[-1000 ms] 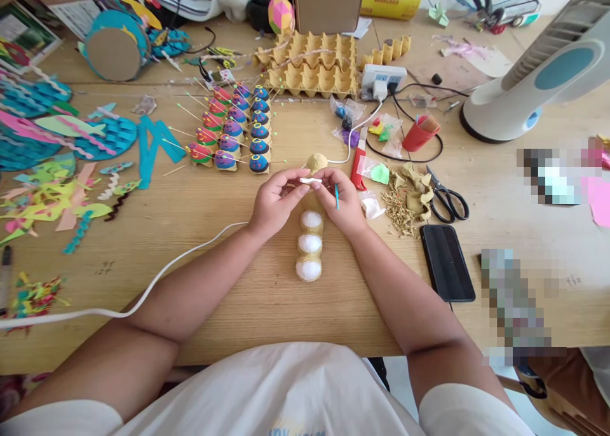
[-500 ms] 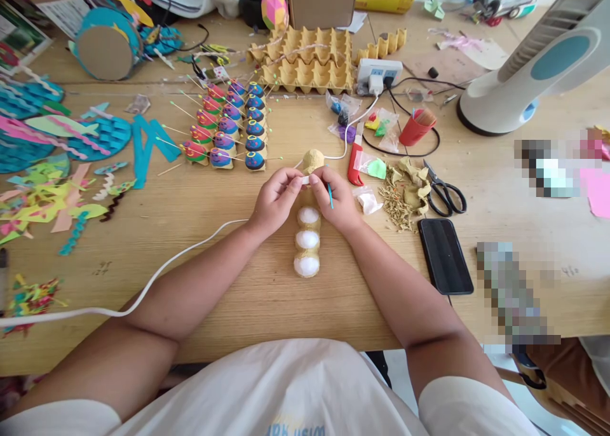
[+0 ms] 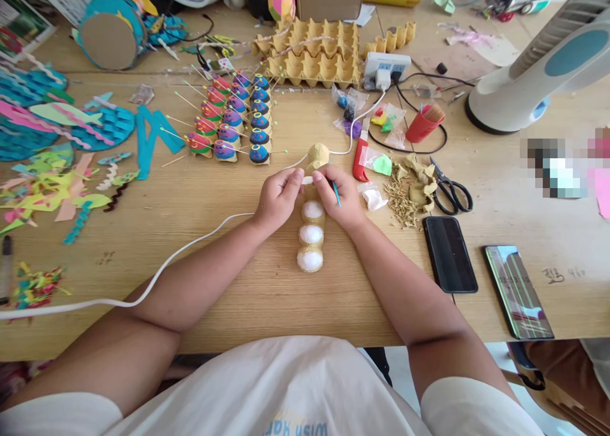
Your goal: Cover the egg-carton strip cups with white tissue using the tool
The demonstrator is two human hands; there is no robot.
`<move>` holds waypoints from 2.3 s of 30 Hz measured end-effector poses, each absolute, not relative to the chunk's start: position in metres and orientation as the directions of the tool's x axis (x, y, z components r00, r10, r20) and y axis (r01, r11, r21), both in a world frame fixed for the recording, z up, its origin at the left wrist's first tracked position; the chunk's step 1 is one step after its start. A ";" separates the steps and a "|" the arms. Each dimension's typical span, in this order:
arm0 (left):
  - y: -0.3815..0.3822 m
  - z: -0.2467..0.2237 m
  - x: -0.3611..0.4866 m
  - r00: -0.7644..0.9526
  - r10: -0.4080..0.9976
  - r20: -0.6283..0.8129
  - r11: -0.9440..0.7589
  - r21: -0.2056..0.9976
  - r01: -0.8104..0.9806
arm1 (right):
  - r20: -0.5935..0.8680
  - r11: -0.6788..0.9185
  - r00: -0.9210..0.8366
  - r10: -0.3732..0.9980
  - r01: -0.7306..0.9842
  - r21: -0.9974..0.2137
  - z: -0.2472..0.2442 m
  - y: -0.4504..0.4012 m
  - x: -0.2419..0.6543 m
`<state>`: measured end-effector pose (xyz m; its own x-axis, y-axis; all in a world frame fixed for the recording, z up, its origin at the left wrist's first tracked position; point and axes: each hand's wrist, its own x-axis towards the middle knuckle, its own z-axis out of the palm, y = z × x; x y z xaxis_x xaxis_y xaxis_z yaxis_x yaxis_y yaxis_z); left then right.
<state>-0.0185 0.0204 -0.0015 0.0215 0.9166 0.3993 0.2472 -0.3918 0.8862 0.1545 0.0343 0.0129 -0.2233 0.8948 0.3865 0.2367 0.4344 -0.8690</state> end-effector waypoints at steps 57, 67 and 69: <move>0.025 -0.007 -0.016 -0.013 0.891 0.453 -0.440 0.872 0.217 | 0.482 0.529 -0.233 0.845 0.225 -0.819 0.005 0.038 0.152; 0.034 -0.015 -0.018 -0.324 0.885 0.335 -0.353 0.935 0.002 | 0.488 0.500 -0.112 0.866 0.225 -0.836 0.000 0.039 0.151; 0.041 -0.016 -0.019 -0.489 0.849 0.201 -0.311 0.938 -0.154 | 0.470 0.468 -0.042 0.882 0.203 -0.860 0.000 0.041 0.152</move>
